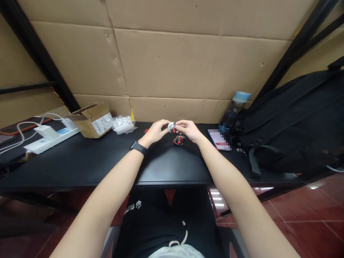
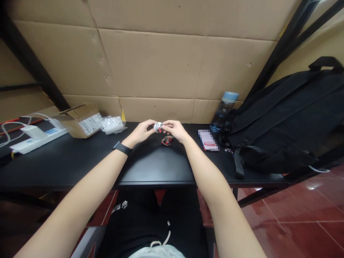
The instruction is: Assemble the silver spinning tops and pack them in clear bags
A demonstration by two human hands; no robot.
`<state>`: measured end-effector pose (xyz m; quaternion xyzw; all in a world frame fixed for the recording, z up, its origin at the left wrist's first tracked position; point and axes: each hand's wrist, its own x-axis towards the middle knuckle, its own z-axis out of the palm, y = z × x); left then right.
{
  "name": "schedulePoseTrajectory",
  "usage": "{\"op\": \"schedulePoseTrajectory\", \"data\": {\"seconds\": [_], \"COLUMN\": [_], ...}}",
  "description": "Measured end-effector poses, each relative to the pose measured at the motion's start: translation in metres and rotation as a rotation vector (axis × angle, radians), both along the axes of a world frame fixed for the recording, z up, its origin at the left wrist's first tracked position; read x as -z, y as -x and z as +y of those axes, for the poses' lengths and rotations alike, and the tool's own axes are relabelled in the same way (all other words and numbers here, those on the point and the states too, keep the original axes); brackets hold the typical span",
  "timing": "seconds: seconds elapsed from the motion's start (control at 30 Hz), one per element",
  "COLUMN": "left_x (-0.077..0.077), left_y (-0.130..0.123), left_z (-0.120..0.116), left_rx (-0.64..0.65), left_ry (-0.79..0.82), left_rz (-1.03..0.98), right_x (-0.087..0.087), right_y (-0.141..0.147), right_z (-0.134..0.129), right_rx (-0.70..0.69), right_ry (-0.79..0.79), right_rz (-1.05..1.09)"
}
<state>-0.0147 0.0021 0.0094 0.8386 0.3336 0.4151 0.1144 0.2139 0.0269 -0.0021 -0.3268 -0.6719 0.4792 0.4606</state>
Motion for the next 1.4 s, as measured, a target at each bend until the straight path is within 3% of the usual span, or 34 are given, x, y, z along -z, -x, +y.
{"op": "schedulePoseTrajectory", "data": {"seconds": [0.2, 0.47, 0.7, 0.93, 1.13, 1.2, 1.4], "left_x": [-0.007, 0.002, 0.007, 0.002, -0.003, -0.001, 0.0], "left_y": [-0.011, -0.011, -0.01, -0.008, 0.0, 0.009, 0.056], "left_z": [-0.01, -0.004, 0.003, 0.002, 0.003, 0.008, 0.022], "left_rx": [-0.105, -0.192, -0.288, -0.314, -0.358, -0.398, -0.636], "left_ry": [0.01, -0.051, -0.084, -0.07, -0.008, 0.012, 0.059], "left_rz": [0.016, 0.056, 0.084, 0.095, 0.123, 0.148, 0.231], "right_x": [-0.004, -0.003, 0.002, -0.001, -0.003, -0.004, -0.011], "right_y": [0.01, 0.017, 0.022, 0.019, -0.001, -0.015, -0.065], "right_z": [-0.014, -0.02, -0.018, -0.017, -0.003, 0.003, 0.017], "right_rx": [-0.091, -0.084, -0.101, -0.037, 0.146, 0.216, 0.427], "right_ry": [0.086, -0.078, -0.074, -0.042, -0.074, -0.118, -0.29], "right_rz": [0.152, -0.034, 0.0, -0.012, 0.035, -0.041, -0.607]}}
